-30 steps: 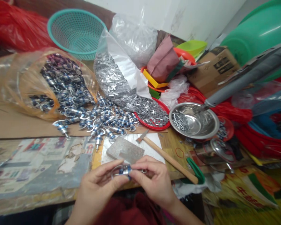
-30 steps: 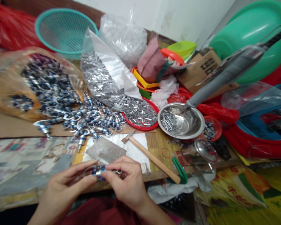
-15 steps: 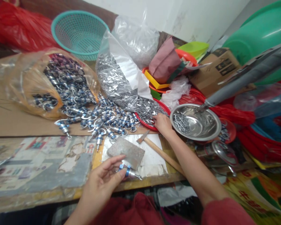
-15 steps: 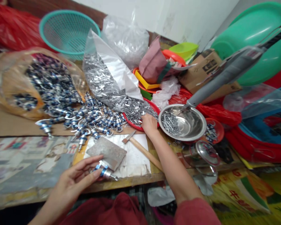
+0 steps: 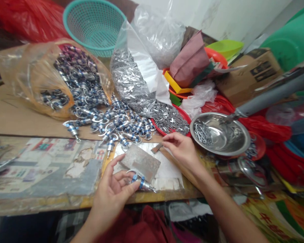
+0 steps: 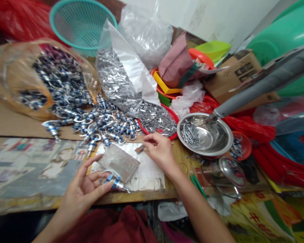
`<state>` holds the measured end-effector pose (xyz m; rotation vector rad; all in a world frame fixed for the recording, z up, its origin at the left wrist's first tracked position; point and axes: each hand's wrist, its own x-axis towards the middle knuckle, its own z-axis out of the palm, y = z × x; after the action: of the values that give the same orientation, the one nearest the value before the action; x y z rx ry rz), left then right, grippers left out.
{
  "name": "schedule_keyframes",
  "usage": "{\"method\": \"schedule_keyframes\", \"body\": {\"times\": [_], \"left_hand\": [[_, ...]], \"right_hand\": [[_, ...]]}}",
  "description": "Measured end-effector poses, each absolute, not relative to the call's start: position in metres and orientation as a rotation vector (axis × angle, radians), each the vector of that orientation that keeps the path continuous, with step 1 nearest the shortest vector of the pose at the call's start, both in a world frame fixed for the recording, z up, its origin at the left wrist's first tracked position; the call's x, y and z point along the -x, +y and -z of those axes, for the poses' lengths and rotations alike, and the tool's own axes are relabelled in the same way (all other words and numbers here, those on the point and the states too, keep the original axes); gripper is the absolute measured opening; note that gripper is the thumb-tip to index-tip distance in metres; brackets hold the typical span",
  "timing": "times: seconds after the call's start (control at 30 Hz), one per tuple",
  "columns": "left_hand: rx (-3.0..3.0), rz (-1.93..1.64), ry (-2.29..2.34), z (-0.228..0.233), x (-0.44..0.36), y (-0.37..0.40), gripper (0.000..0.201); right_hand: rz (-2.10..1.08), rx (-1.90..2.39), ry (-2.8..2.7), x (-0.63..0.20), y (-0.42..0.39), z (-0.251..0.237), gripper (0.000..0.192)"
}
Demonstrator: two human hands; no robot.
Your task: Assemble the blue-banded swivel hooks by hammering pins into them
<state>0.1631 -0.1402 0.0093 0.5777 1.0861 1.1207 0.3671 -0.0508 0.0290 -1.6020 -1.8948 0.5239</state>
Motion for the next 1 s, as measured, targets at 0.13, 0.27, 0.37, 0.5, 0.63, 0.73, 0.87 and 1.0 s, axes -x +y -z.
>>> {"method": "schedule_keyframes", "body": {"times": [0.13, 0.27, 0.37, 0.5, 0.63, 0.73, 0.87, 1.0], "left_hand": [[-0.568, -1.116, 1.051, -0.010, -0.163, -0.140, 0.080], [-0.550, -1.123, 1.009, -0.009, -0.163, -0.140, 0.081], [-0.545, -1.135, 1.031, -0.008, -0.164, -0.141, 0.081], [-0.549, -1.133, 1.021, -0.007, -0.164, -0.142, 0.081], [-0.564, -1.130, 1.016, -0.007, -0.163, -0.142, 0.081], [-0.564, -1.139, 1.008, -0.006, -0.163, -0.142, 0.081], [-0.552, -1.156, 1.011, -0.005, -0.163, -0.142, 0.082], [-0.549, -1.165, 1.025, -0.006, -0.163, -0.141, 0.082]], "right_hand": [[-0.637, 1.158, -2.032, -0.325, -0.096, -0.034, 0.015], [-0.562, 0.987, -2.191, -0.316, -0.102, -0.035, 0.024], [-0.501, 1.055, -2.090, -0.323, -0.092, -0.042, 0.021], [-0.508, 1.086, -2.300, -0.320, -0.085, -0.049, 0.017], [-0.295, 1.132, -2.593, -0.303, -0.087, -0.045, 0.014], [-0.149, 1.121, -2.647, -0.296, -0.088, -0.042, 0.014], [-0.168, 1.119, -2.584, -0.304, -0.091, -0.042, 0.014], [-0.437, 1.105, -2.372, -0.320, -0.102, -0.043, 0.021]]}}
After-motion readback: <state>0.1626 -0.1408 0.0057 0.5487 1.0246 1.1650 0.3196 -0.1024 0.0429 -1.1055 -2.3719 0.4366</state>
